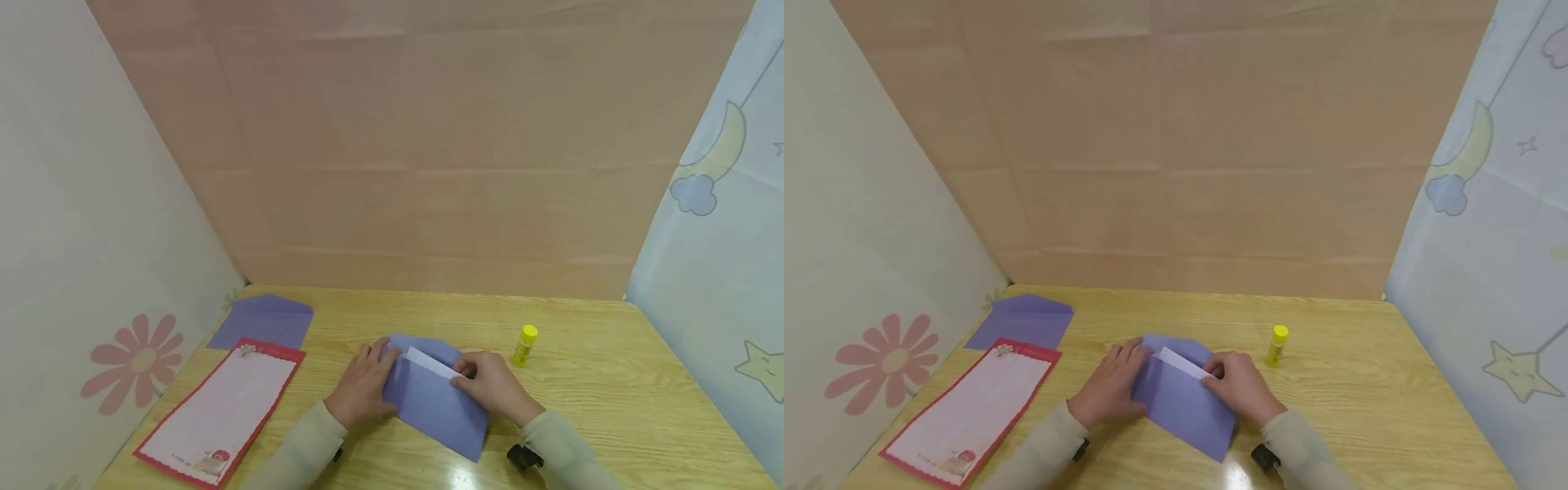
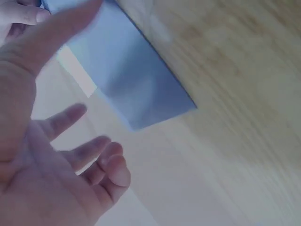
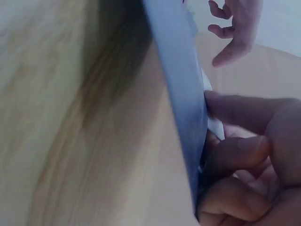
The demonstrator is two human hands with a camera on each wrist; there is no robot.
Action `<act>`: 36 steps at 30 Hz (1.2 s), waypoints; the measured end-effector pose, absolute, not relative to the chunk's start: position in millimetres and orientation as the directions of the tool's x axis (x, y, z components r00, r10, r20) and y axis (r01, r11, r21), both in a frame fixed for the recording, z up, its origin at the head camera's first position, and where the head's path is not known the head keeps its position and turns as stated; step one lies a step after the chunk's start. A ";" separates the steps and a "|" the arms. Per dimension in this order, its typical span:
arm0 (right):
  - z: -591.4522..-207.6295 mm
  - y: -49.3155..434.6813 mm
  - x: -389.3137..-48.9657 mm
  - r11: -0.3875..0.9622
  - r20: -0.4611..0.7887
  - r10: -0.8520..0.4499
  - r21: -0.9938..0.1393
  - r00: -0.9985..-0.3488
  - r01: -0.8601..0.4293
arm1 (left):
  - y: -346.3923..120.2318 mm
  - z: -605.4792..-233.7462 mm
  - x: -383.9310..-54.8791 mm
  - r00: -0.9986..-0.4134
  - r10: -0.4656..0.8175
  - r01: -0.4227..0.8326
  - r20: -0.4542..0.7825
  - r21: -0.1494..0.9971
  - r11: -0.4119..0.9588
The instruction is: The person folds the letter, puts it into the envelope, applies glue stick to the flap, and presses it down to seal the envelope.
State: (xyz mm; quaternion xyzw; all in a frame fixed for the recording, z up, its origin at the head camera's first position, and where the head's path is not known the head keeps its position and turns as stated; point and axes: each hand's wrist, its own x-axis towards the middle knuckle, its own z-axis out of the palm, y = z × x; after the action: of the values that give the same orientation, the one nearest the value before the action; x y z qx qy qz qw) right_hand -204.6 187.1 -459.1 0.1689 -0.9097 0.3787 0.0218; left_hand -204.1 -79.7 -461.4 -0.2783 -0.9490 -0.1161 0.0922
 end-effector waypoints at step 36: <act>-440.8 179.4 -192.6 0.555 0.304 -0.037 -0.786 -0.952 -0.273 | -81.7 -437.8 -200.1 -0.882 0.458 0.315 0.108 0.859 0.405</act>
State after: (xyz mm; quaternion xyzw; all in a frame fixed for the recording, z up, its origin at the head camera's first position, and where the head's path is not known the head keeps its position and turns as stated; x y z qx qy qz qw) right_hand -192.6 179.4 -440.8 0.0889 -0.8724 0.4635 0.1271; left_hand -200.1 -81.7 -437.8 -0.2314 -0.8349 -0.4941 -0.0724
